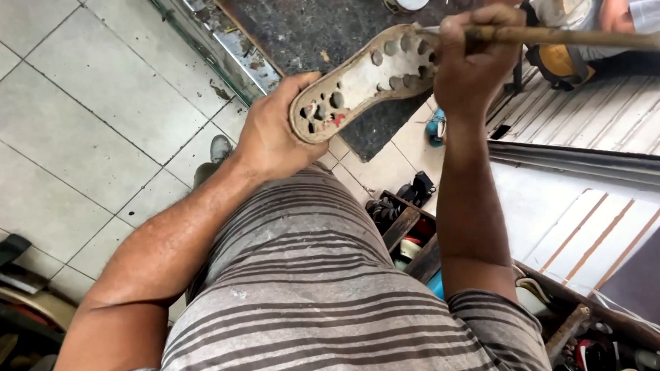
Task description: Applying adhesive to the surface of a shoe sole using a brush at a workbench.
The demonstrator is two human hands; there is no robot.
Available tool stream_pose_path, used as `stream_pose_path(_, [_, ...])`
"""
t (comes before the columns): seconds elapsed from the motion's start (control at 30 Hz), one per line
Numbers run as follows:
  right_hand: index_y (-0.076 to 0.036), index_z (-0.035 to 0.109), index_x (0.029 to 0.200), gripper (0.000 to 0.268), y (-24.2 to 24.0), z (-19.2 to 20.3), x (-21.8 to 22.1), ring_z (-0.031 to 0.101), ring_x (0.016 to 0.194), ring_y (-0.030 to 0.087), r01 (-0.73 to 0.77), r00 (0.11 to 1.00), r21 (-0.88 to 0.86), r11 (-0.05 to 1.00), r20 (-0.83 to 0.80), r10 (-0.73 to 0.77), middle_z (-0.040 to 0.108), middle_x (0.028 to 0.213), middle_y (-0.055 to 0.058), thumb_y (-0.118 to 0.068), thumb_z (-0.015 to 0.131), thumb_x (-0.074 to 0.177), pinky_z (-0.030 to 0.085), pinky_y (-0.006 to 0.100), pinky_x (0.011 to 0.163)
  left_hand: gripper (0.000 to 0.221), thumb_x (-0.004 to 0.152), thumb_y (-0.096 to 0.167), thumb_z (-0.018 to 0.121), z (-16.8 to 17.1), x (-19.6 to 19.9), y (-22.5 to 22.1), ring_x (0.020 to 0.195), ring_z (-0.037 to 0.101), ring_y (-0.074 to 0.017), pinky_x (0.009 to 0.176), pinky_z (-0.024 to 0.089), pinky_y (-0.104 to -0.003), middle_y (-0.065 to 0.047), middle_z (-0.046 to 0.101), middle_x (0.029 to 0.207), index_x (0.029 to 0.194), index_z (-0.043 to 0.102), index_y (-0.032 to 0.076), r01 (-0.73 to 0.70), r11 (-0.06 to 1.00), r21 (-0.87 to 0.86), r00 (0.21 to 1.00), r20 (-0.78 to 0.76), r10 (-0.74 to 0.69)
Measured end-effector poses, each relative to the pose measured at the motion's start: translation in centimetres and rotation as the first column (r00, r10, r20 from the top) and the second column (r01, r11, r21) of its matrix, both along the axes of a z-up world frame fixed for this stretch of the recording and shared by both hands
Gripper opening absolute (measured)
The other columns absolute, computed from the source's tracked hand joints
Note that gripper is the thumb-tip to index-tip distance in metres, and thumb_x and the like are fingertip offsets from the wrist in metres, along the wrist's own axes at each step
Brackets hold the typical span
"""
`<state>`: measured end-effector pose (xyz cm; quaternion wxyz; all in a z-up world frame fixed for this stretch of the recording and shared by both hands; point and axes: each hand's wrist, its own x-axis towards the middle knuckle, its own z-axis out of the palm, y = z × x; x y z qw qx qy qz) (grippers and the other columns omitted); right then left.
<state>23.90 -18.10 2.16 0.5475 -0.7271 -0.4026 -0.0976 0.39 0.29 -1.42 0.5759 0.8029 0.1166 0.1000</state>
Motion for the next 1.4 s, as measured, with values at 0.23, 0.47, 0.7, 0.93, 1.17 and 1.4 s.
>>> stream_pose_path(0.23, [-0.008, 0.046, 0.106, 0.022, 4.3, 1.9, -6.4, 0.068, 0.056, 0.023, -0.181, 0.976, 0.013, 0.983, -0.123, 0.181, 0.061, 0.068, 0.011, 0.009, 0.060, 0.102, 0.058, 0.034, 0.049, 0.081, 0.072, 0.012, 0.093, -0.4, 0.0, 0.0, 0.104, 0.077, -0.0286, 0.079, 0.069, -0.039, -0.015, 0.072, 0.121, 0.137, 0.046, 0.000, -0.014, 0.999, 0.031, 0.993, 0.116, 0.010])
stream_pose_path(0.47, [0.000, 0.055, 0.087, 0.019, 4.4, 4.9, -9.6, 0.071, 0.079, 0.027, -0.659, 0.751, -0.153, 0.736, -0.189, 0.633, 0.068, 0.087, 0.017, 0.001, 0.073, 0.094, 0.059, 0.035, 0.065, 0.082, 0.076, 0.013, 0.095, -0.9, 0.0, -0.3, 0.089, 0.079, -0.0237, 0.070, 0.070, -0.034, -0.010, 0.073, 0.111, 0.141, 0.044, 0.009, -0.014, 1.000, 0.019, 0.991, 0.131, 0.011])
stream_pose_path(0.7, [-0.004, 0.041, 0.080, 0.031, 6.6, 4.9, -9.5, 0.048, 0.054, 0.021, -0.792, 0.603, 0.016, 0.611, -0.146, 0.785, 0.045, 0.064, 0.008, 0.013, 0.063, 0.094, 0.043, 0.037, 0.049, 0.077, 0.077, 0.015, 0.093, -0.2, 0.5, 0.0, 0.085, 0.079, -0.0179, 0.071, 0.070, -0.031, -0.006, 0.074, 0.107, 0.138, 0.046, 0.014, -0.016, 1.000, 0.014, 0.993, 0.118, 0.014])
stream_pose_path(0.93, [-0.005, 0.047, 0.105, 0.036, 5.8, 4.6, -9.9, 0.071, 0.087, 0.032, -0.671, 0.724, 0.030, 0.740, -0.188, 0.664, 0.064, 0.096, 0.020, 0.013, 0.076, 0.092, 0.063, 0.041, 0.078, 0.075, 0.079, 0.018, 0.090, -0.5, 0.3, -0.3, 0.085, 0.077, -0.0204, 0.068, 0.066, -0.034, -0.006, 0.074, 0.109, 0.138, 0.045, 0.014, -0.052, 0.996, 0.074, 0.975, 0.217, 0.035])
stream_pose_path(1.17, [-0.001, 0.054, 0.100, 0.024, 2.4, 3.9, -3.3, 0.058, 0.074, 0.026, -0.056, 0.971, -0.077, 0.995, 0.226, 0.072, 0.056, 0.089, 0.013, 0.015, 0.067, 0.088, 0.050, 0.038, 0.067, 0.083, 0.070, 0.009, 0.090, 1.4, 0.1, 0.4, 0.107, 0.075, -0.0270, 0.080, 0.068, -0.039, -0.011, 0.069, 0.122, 0.141, 0.046, 0.005, 0.037, 0.998, -0.054, 0.999, 0.029, -0.036])
stream_pose_path(1.4, [0.002, 0.053, 0.100, 0.013, 0.1, 8.0, 2.6, 0.065, 0.076, 0.020, -0.128, 0.916, -0.075, 0.989, -0.392, 0.088, 0.058, 0.104, 0.018, 0.014, 0.051, 0.098, 0.065, 0.026, 0.066, 0.065, 0.082, 0.016, 0.085, 4.0, -0.8, 6.5, 0.123, 0.064, -0.0154, 0.119, 0.057, -0.037, -0.003, 0.063, 0.131, 0.138, 0.054, 0.009, 0.364, 0.808, -0.462, 0.848, 0.523, -0.083])
